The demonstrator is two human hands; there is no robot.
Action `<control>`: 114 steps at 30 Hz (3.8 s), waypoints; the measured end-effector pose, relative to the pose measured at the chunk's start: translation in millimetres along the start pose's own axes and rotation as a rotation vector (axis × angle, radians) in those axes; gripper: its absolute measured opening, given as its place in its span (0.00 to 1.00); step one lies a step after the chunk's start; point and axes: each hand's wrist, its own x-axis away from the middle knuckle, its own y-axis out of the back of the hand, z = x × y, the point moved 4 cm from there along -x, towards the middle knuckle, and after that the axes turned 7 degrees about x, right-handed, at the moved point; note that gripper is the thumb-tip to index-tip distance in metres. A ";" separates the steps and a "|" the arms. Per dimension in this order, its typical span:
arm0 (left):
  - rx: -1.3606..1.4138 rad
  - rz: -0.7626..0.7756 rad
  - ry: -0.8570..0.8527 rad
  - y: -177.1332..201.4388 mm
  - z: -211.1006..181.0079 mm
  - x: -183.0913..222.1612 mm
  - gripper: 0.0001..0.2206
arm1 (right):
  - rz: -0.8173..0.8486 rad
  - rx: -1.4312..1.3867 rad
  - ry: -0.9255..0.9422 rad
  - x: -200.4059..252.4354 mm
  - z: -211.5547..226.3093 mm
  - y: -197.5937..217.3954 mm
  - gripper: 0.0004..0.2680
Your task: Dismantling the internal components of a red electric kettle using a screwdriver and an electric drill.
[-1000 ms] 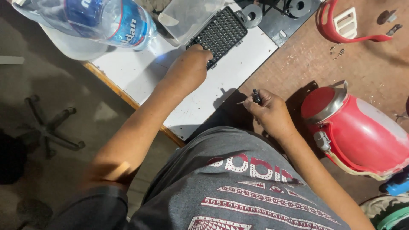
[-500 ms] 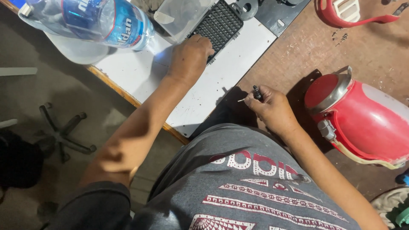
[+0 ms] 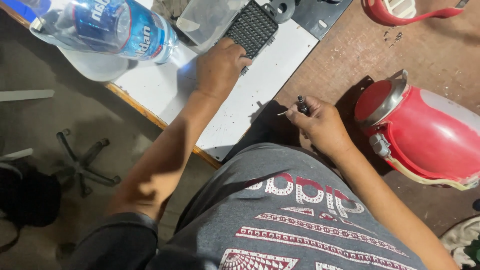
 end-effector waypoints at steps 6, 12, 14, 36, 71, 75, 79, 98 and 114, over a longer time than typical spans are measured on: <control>0.508 0.476 0.304 82.2 -144.5 -6.0 0.15 | -0.058 -0.277 0.081 18.3 8.1 11.9 0.01; 0.369 0.575 0.105 68.7 -199.1 4.8 0.07 | -0.042 -0.566 0.046 37.7 -13.8 20.1 0.01; 0.466 0.573 0.304 48.4 -189.7 15.2 0.09 | 0.068 -0.616 0.176 50.4 -25.4 25.7 0.07; 1.390 0.443 0.732 28.2 -410.1 38.9 0.14 | 0.053 -0.349 0.323 206.5 -137.8 167.6 0.16; 0.033 0.569 -0.016 -97.1 -509.7 -58.7 0.34 | 0.078 0.008 0.094 184.4 -287.4 327.9 0.14; 0.044 0.588 -0.014 -100.7 -520.7 -76.5 0.29 | 0.043 -0.027 0.125 171.0 -296.9 329.3 0.12; 0.038 0.636 -0.030 -106.7 -527.8 -89.1 0.28 | 0.059 -0.011 0.141 158.9 -297.2 338.2 0.12; 0.012 0.647 -0.032 -113.1 -528.5 -94.6 0.29 | 0.461 -0.456 -0.144 135.9 -291.8 364.3 0.16; -0.022 0.656 -0.081 -122.0 -533.4 -102.3 0.26 | 0.179 0.456 0.286 132.0 -271.8 373.3 0.17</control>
